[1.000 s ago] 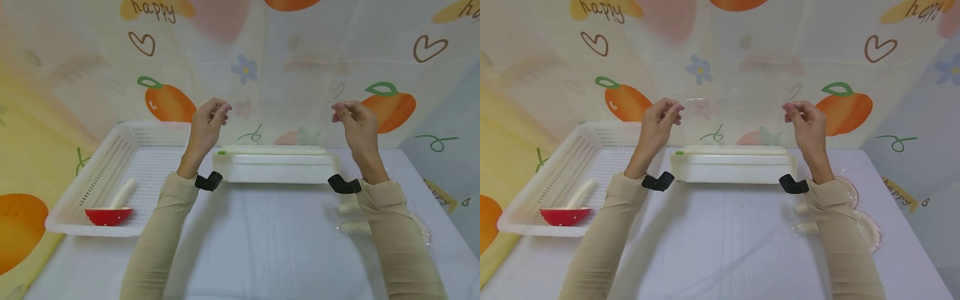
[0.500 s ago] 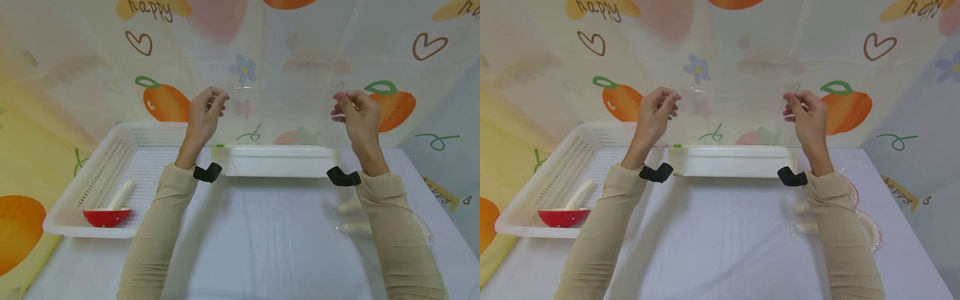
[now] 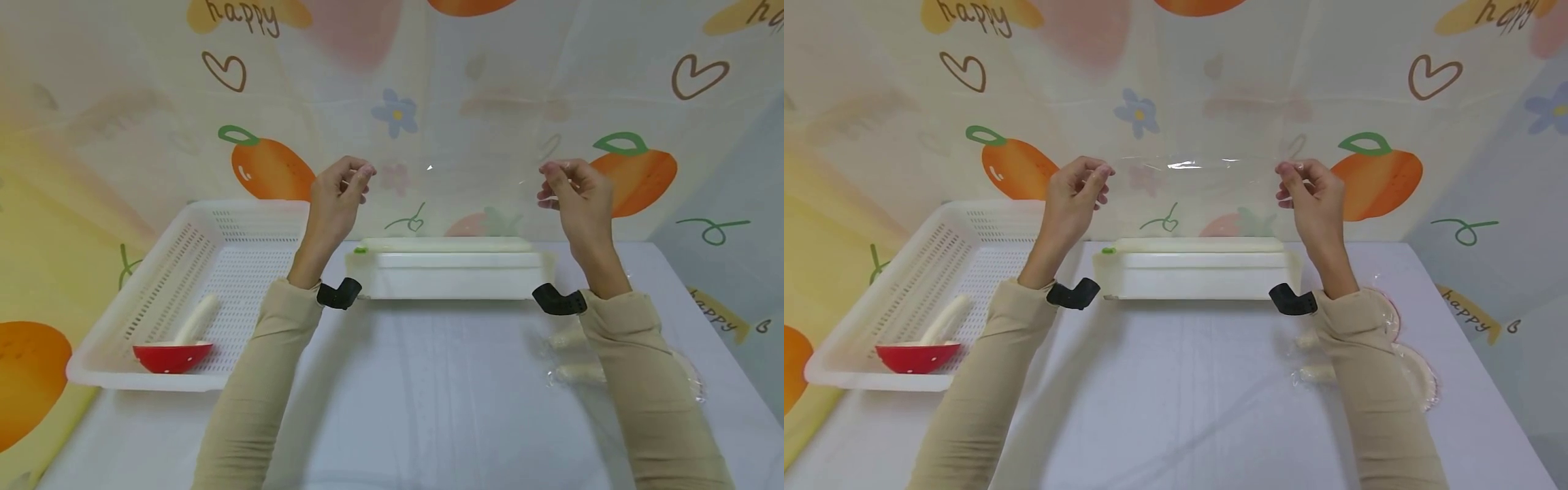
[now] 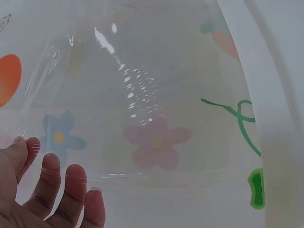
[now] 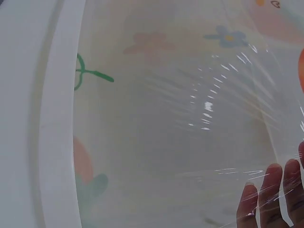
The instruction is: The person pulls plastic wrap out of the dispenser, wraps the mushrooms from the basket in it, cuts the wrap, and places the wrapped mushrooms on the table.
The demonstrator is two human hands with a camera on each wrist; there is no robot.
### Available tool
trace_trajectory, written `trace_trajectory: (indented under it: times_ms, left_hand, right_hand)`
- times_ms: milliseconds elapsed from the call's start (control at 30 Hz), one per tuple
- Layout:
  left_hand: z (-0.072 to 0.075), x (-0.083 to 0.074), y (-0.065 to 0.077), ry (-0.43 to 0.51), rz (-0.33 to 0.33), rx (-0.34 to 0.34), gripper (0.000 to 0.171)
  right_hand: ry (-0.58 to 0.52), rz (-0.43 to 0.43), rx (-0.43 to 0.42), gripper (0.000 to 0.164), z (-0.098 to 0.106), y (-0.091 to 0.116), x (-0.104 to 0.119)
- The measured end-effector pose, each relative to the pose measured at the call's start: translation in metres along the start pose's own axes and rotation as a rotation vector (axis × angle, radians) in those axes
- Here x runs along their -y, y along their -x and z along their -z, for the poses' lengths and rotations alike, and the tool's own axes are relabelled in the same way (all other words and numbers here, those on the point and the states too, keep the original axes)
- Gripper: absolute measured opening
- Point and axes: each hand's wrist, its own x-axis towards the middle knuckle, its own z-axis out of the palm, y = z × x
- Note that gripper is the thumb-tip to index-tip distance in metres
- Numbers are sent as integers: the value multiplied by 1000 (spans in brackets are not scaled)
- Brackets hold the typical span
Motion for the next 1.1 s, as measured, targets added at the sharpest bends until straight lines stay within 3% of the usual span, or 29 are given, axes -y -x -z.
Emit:
trace_trajectory:
  times_ms: [267,433,500,667,800,900,1100]
  left_hand:
    - [2,0,4,5,1,7,25]
    - [3,1,9,9,-1,78,28]
    - [4,0,12,10,8,124,29]
    - [8,0,19,21,10,227,30]
    - [11,3,23,47,-2,304,31]
    - [11,5,25,30,-41,325,35]
    - [6,11,29,-55,-92,198,23]
  right_hand:
    - [-61,4,26,13,0,6,0]
    - [-87,4,119,9,1,12,-1]
    - [-55,8,173,6,4,15,-2]
    - [129,89,230,26,11,21,-4]
    - [195,135,199,31,14,23,-8]
    - [221,151,141,34,14,25,-11]
    - [249,153,26,31,14,26,-14]
